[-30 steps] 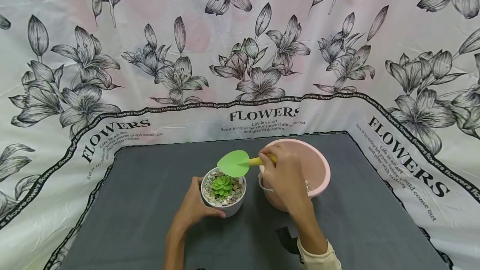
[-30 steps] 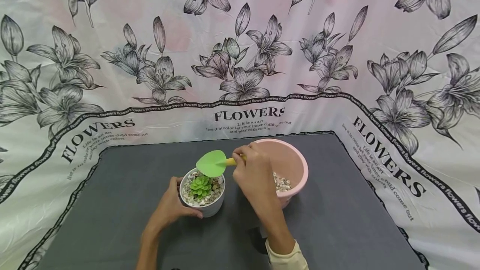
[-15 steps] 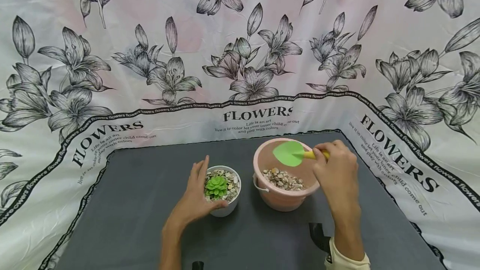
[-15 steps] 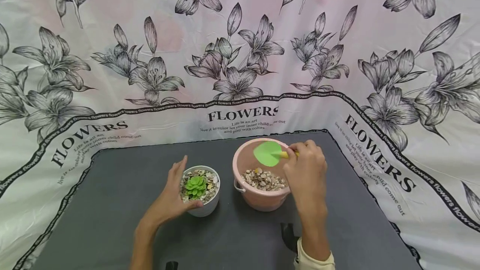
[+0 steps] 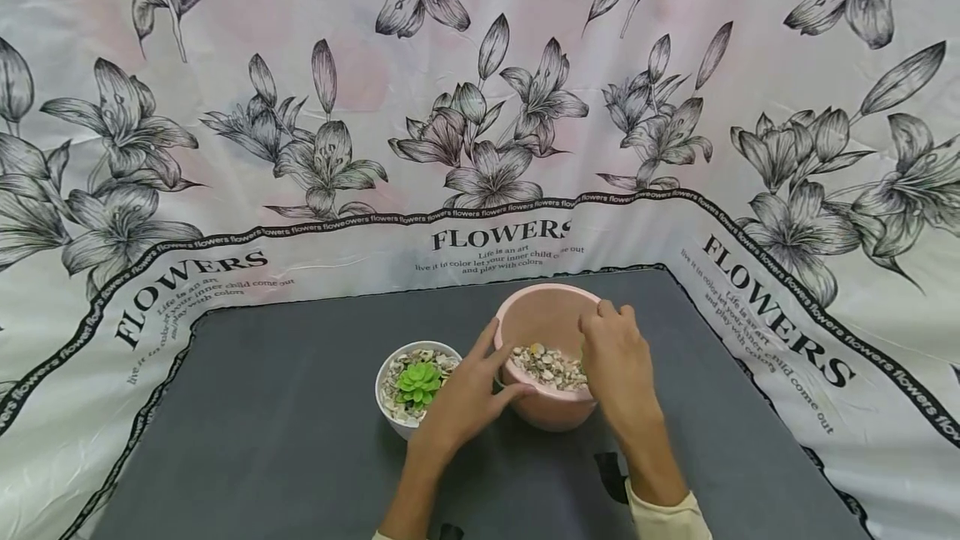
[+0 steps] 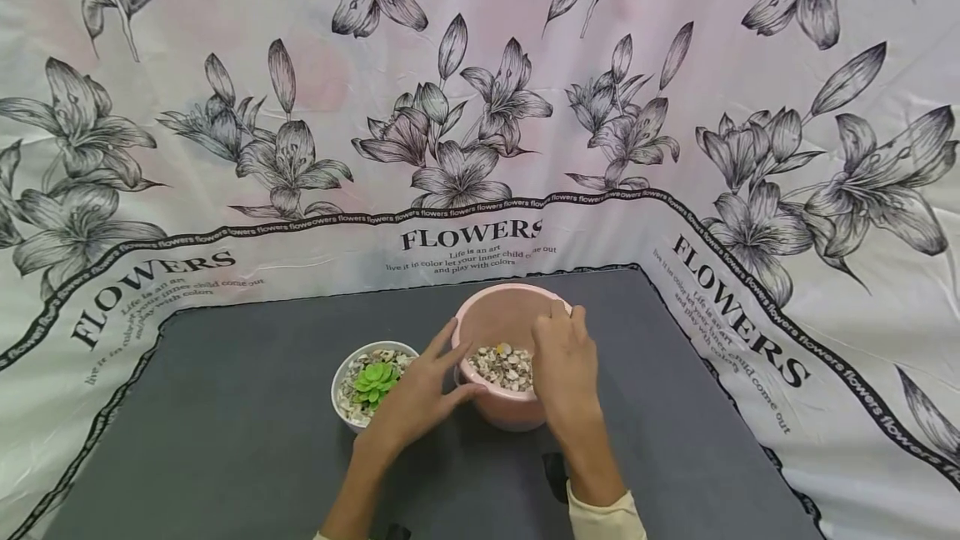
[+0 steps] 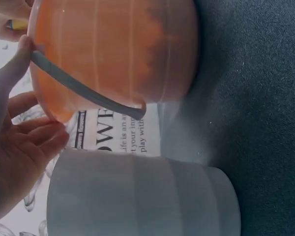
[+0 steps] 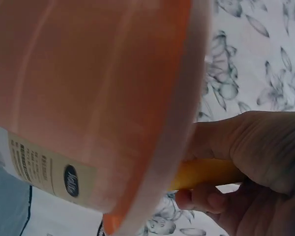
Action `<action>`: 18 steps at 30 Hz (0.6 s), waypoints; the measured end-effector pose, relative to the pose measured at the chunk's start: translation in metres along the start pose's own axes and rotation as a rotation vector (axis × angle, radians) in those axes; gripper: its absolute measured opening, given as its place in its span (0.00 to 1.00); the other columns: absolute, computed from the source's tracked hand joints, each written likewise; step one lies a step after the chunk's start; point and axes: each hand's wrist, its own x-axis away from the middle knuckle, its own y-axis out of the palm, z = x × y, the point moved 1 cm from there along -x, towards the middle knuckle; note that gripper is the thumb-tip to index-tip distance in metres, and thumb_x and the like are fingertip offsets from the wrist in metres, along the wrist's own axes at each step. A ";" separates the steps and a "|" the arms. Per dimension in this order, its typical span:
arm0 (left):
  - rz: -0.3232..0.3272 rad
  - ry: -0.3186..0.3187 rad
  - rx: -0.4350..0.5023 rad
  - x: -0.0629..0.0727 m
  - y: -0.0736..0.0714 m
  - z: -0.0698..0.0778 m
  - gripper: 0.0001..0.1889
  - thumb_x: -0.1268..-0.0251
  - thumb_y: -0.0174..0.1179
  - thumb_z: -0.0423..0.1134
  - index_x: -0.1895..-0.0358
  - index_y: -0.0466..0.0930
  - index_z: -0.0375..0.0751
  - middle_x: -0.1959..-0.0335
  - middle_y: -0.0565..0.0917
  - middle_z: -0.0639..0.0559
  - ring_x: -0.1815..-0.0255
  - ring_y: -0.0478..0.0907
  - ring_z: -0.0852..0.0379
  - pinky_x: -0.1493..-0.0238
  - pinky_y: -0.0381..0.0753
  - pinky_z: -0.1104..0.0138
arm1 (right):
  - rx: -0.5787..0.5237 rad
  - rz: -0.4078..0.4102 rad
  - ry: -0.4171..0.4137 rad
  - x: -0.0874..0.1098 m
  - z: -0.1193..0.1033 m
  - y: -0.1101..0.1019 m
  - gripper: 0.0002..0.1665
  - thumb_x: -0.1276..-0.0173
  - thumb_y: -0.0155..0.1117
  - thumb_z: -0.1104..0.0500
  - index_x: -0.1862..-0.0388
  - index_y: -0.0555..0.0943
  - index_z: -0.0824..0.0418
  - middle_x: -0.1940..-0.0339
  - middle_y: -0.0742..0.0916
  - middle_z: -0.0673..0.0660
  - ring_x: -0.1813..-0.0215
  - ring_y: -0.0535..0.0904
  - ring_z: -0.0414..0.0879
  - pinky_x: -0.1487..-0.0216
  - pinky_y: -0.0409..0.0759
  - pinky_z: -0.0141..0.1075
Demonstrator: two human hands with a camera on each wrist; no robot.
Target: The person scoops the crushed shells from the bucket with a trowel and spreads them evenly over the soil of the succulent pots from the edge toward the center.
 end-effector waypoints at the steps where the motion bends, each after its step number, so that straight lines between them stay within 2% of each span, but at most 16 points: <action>1: 0.002 -0.008 0.004 0.000 0.000 -0.001 0.38 0.32 0.69 0.55 0.22 0.70 0.46 0.14 0.56 0.40 0.23 0.73 0.41 0.32 0.82 0.50 | 0.004 -0.016 -0.005 0.000 -0.002 0.001 0.10 0.37 0.63 0.79 0.72 0.83 0.67 0.65 0.83 0.66 0.62 0.77 0.63 0.73 0.84 0.55; 4: 0.012 0.005 0.017 -0.001 -0.001 -0.002 0.37 0.33 0.70 0.55 0.23 0.72 0.47 0.14 0.57 0.41 0.23 0.74 0.40 0.31 0.82 0.50 | 0.031 -0.089 0.013 -0.001 -0.003 0.003 0.13 0.36 0.61 0.79 0.77 0.80 0.67 0.67 0.82 0.68 0.62 0.77 0.66 0.74 0.84 0.56; 6: 0.007 0.018 0.021 -0.002 -0.001 -0.003 0.37 0.33 0.70 0.55 0.24 0.73 0.46 0.15 0.59 0.40 0.24 0.74 0.39 0.31 0.82 0.50 | 0.035 -0.145 0.048 -0.001 0.000 0.003 0.17 0.36 0.58 0.79 0.82 0.76 0.66 0.74 0.80 0.66 0.69 0.77 0.63 0.76 0.81 0.53; 8: 0.001 0.019 0.035 -0.002 -0.001 -0.003 0.37 0.34 0.70 0.55 0.25 0.74 0.45 0.15 0.59 0.40 0.24 0.74 0.38 0.31 0.81 0.49 | 0.006 -0.194 0.108 -0.002 0.004 0.004 0.22 0.38 0.56 0.79 0.87 0.68 0.63 0.83 0.72 0.60 0.78 0.71 0.55 0.79 0.74 0.46; 10: -0.004 0.003 0.047 -0.002 -0.001 -0.004 0.37 0.34 0.71 0.54 0.25 0.74 0.46 0.15 0.59 0.41 0.23 0.73 0.38 0.30 0.81 0.48 | -0.041 -0.223 0.163 -0.005 0.008 0.006 0.24 0.41 0.54 0.78 0.89 0.61 0.58 0.86 0.62 0.54 0.81 0.62 0.49 0.79 0.66 0.40; 13: -0.001 -0.023 0.069 -0.001 -0.002 -0.006 0.37 0.35 0.71 0.54 0.25 0.74 0.48 0.15 0.59 0.42 0.22 0.71 0.38 0.29 0.80 0.48 | -0.108 -0.214 0.225 -0.008 0.011 0.011 0.26 0.48 0.51 0.76 0.88 0.54 0.52 0.84 0.56 0.48 0.80 0.57 0.47 0.76 0.61 0.38; 18: 0.020 -0.010 0.067 0.001 -0.002 -0.007 0.35 0.35 0.72 0.52 0.26 0.76 0.47 0.16 0.61 0.40 0.22 0.71 0.38 0.28 0.79 0.48 | -0.168 -0.178 0.282 -0.013 0.014 0.023 0.23 0.51 0.52 0.72 0.91 0.56 0.52 0.87 0.59 0.47 0.80 0.60 0.47 0.75 0.64 0.39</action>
